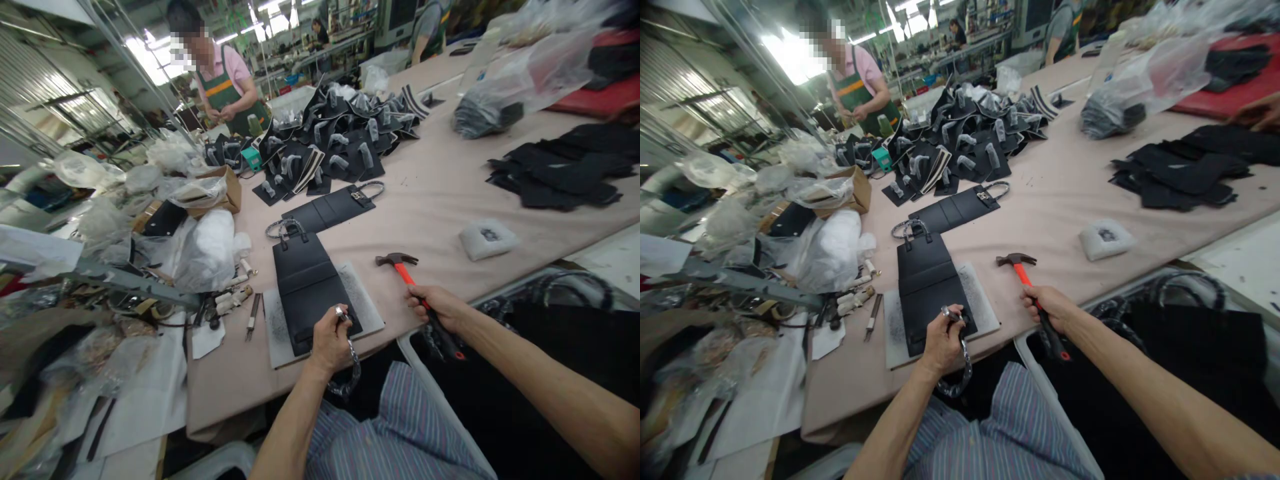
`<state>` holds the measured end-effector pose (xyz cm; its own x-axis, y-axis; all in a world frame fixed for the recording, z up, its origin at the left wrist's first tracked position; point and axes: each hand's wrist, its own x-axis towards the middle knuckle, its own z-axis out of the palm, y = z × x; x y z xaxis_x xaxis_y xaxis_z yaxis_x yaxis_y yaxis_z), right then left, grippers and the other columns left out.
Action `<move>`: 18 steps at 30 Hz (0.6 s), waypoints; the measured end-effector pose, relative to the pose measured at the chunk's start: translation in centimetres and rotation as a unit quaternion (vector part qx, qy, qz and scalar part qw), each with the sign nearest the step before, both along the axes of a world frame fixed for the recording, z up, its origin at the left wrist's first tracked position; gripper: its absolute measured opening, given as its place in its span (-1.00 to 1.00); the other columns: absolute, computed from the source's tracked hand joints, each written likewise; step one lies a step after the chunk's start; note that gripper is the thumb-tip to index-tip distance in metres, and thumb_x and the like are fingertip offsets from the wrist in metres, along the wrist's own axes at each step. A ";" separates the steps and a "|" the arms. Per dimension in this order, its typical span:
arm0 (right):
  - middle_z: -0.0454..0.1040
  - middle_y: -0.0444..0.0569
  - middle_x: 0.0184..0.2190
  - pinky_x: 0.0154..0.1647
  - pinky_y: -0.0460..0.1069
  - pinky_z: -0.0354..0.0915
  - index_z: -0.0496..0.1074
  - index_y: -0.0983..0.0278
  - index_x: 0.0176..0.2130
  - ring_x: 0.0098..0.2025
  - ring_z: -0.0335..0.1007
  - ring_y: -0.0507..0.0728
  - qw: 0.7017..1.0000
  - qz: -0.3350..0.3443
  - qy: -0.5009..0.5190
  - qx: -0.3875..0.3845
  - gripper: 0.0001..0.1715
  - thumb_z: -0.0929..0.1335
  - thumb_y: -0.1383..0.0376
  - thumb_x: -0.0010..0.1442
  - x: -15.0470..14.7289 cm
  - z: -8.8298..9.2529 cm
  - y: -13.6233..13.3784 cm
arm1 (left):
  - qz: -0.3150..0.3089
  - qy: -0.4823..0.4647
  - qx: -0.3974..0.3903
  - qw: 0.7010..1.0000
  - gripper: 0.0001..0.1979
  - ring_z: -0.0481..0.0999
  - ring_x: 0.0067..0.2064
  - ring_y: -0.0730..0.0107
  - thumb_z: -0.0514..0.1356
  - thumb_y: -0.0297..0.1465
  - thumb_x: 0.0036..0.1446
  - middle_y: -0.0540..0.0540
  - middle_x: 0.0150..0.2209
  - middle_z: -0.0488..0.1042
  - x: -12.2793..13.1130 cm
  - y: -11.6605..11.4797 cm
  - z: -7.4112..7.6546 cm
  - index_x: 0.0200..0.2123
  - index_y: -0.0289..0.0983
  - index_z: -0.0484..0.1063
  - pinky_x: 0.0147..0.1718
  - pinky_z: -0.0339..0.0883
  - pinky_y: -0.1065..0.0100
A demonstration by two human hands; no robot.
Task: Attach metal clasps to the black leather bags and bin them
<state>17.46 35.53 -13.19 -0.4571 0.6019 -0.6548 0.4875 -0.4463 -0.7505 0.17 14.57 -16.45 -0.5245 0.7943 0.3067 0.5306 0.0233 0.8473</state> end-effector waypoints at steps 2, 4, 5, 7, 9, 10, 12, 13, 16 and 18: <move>0.12 -0.25 -0.61 -0.71 -0.12 -0.01 0.21 0.21 -0.39 -0.70 -0.04 -0.04 1.000 -0.018 -0.002 0.013 -0.72 0.18 0.13 0.32 0.1 1.0 -1.4 | 0.001 -0.001 0.006 1.000 -0.72 0.63 -0.05 0.24 0.16 -0.56 0.20 -0.15 -0.06 0.61 0.0 -0.1 -0.2 -0.04 -0.24 0.48 0.02 0.53 0.20; 0.11 -0.27 -0.63 -0.72 -0.11 -0.04 0.22 0.20 -0.37 -0.71 -0.03 -0.03 0.998 -0.018 0.011 0.058 -0.64 0.19 0.03 0.33 0.5 3.3 -2.8 | -0.002 0.003 -0.001 1.000 -0.71 0.62 -0.04 0.24 0.16 -0.56 0.20 -0.15 -0.06 0.61 0.0 -0.2 -0.3 -0.04 -0.23 0.49 0.02 0.52 0.20; 0.12 -0.26 -0.63 -0.71 -0.10 -0.02 0.24 0.19 -0.37 -0.70 0.00 -0.01 0.994 -0.006 0.023 0.109 -0.61 0.21 -0.03 0.33 0.8 5.0 -3.4 | -0.005 0.006 -0.007 1.000 -0.71 0.62 -0.04 0.24 0.16 -0.56 0.20 -0.15 -0.07 0.61 0.0 -0.2 -0.4 -0.04 -0.23 0.49 0.02 0.51 0.20; 0.17 -0.23 -0.64 -0.65 -0.07 0.06 0.28 0.19 -0.36 -0.66 0.11 0.02 0.955 0.044 0.044 0.290 -0.55 0.21 -0.08 0.34 1.6 9.0 -4.5 | -0.005 0.014 -0.018 1.000 -0.72 0.62 -0.06 0.24 0.16 -0.56 0.20 -0.14 -0.10 0.61 -0.1 -0.2 -0.3 -0.05 -0.22 0.50 0.01 0.51 0.21; 0.26 -0.17 -0.63 -0.58 -0.03 0.10 0.29 0.19 -0.37 -0.61 0.20 0.06 0.862 0.074 0.038 0.499 -0.55 0.21 -0.07 0.38 2.4 12.3 -5.6 | -0.001 0.022 -0.017 1.000 -0.73 0.62 -0.10 0.25 0.17 -0.56 0.19 -0.12 -0.13 0.61 -0.1 -0.2 -0.1 -0.07 -0.22 0.51 -0.02 0.51 0.23; 0.27 -0.16 -0.63 -0.56 -0.01 0.09 0.29 0.18 -0.38 -0.61 0.21 0.07 0.806 0.078 0.043 0.585 -0.55 0.21 -0.04 0.39 2.7 13.3 -6.1 | 0.000 0.025 -0.014 1.000 -0.73 0.61 -0.11 0.26 0.18 -0.57 0.18 -0.12 -0.14 0.61 -0.1 -0.2 0.0 -0.08 -0.22 0.51 -0.04 0.52 0.24; 0.28 -0.15 -0.65 -0.58 0.02 0.03 0.27 0.17 -0.41 -0.65 0.19 0.07 0.717 0.127 0.050 0.684 -0.55 0.19 0.00 0.43 3.1 13.7 -7.1 | 0.001 0.028 -0.012 1.000 -0.75 0.61 -0.16 0.28 0.18 -0.58 0.16 -0.10 -0.19 0.60 -0.1 -0.2 0.2 -0.13 -0.22 0.52 -0.08 0.51 0.27; 0.29 -0.14 -0.66 -0.60 0.03 -0.02 0.26 0.16 -0.42 -0.67 0.16 0.07 0.690 0.166 0.045 0.703 -0.55 0.17 0.03 0.45 3.3 13.4 -7.4 | 0.000 0.030 -0.014 0.999 -0.76 0.61 -0.19 0.29 0.18 -0.59 0.16 -0.09 -0.22 0.60 -0.1 -0.2 0.4 -0.16 -0.22 0.52 -0.11 0.51 0.28; 0.30 -0.15 -0.68 -0.61 0.07 -0.16 0.24 0.15 -0.42 -0.72 0.12 0.08 0.672 0.274 -0.004 0.688 -0.59 0.18 0.09 0.45 3.6 12.7 -7.7 | -0.001 0.031 -0.014 0.999 -0.77 0.60 -0.24 0.30 0.18 -0.61 0.15 -0.07 -0.27 0.59 -0.1 -0.2 0.5 -0.19 -0.22 0.52 -0.17 0.51 0.31; 0.29 -0.17 -0.68 -0.61 0.06 -0.14 0.25 0.14 -0.40 -0.71 0.13 0.08 0.684 0.267 0.000 0.678 -0.62 0.20 0.08 0.44 3.9 13.7 -7.6 | -0.002 0.023 -0.012 1.000 -0.75 0.60 -0.23 0.30 0.18 -0.60 0.15 -0.07 -0.24 0.60 -0.1 -0.3 0.5 -0.16 -0.22 0.52 -0.16 0.50 0.31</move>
